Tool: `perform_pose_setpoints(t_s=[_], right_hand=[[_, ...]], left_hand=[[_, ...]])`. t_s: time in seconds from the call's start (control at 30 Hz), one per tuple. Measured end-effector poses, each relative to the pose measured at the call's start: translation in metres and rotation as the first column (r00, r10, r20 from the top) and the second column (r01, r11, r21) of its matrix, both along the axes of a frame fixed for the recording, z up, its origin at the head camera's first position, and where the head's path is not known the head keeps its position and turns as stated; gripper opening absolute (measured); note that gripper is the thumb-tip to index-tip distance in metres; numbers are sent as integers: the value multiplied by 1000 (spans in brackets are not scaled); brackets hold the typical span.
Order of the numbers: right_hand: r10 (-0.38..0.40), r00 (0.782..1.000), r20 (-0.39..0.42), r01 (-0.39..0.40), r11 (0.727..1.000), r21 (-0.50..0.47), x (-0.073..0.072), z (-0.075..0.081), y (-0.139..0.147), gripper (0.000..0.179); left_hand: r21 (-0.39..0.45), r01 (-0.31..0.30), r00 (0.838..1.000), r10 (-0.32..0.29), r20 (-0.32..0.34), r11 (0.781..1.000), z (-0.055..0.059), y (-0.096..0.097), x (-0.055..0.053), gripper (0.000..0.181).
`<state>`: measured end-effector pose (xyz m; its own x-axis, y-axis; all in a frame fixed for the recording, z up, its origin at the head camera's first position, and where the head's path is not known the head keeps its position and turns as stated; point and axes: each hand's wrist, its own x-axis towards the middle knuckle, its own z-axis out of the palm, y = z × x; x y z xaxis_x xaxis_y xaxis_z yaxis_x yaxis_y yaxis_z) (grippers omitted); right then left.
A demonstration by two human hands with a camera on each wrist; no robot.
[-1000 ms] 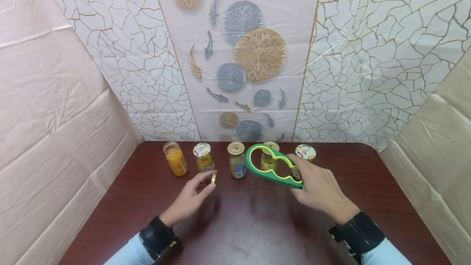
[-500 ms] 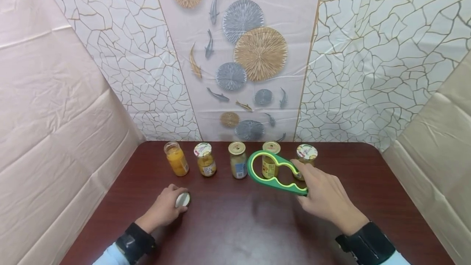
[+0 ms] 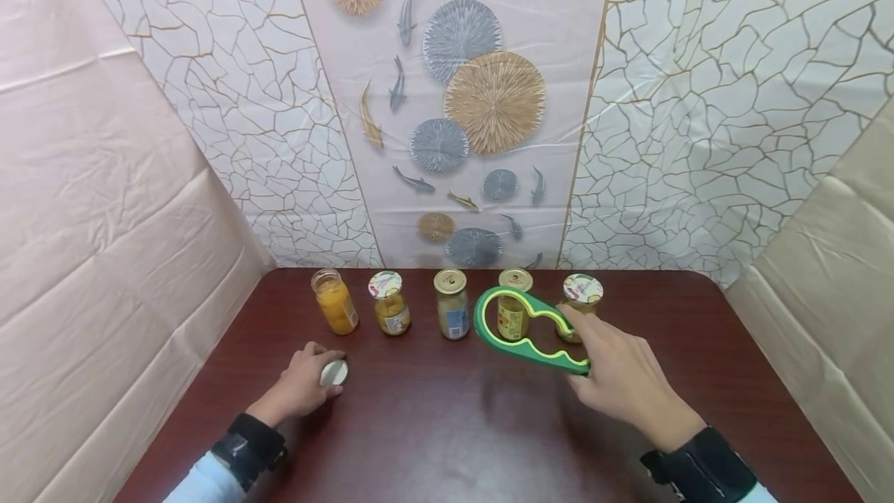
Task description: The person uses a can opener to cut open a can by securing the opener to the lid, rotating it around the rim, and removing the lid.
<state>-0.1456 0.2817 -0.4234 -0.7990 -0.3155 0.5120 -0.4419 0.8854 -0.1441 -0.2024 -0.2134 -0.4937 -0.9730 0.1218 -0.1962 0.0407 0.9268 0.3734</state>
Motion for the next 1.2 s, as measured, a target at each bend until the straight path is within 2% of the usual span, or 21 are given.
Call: perform_pose_setpoints(t_s=[0.3,0.47,0.57,0.73,0.87,1.03,1.2], right_hand=[[2,1000,-9,-2,1000,-25,1,0,0,85],[-7,1000,-22,6,1000,-26,-2,1,7,86],[-37,999,-8,37,999,-35,-5,1,17,86],[-138,986,97,145,987,-69,-14,5,42,86],[-200,967,159,213,974,-73,-18,2,59,86],[-235,951,203,254,965,-70,-18,-5,70,85],[-240,948,208,259,963,-72,-19,-8,73,85]], left_hand=[[-14,-14,1000,14,17,1000,2,0,0,62],[6,-7,999,7,-33,1000,1,4,5,87],[64,-1,996,7,-86,998,5,14,13,100],[167,23,991,1,-137,986,17,36,27,98],[223,51,990,-20,-137,974,26,50,37,94],[237,96,984,-56,-170,967,29,59,46,92],[245,113,981,-69,-182,963,29,63,50,92]])
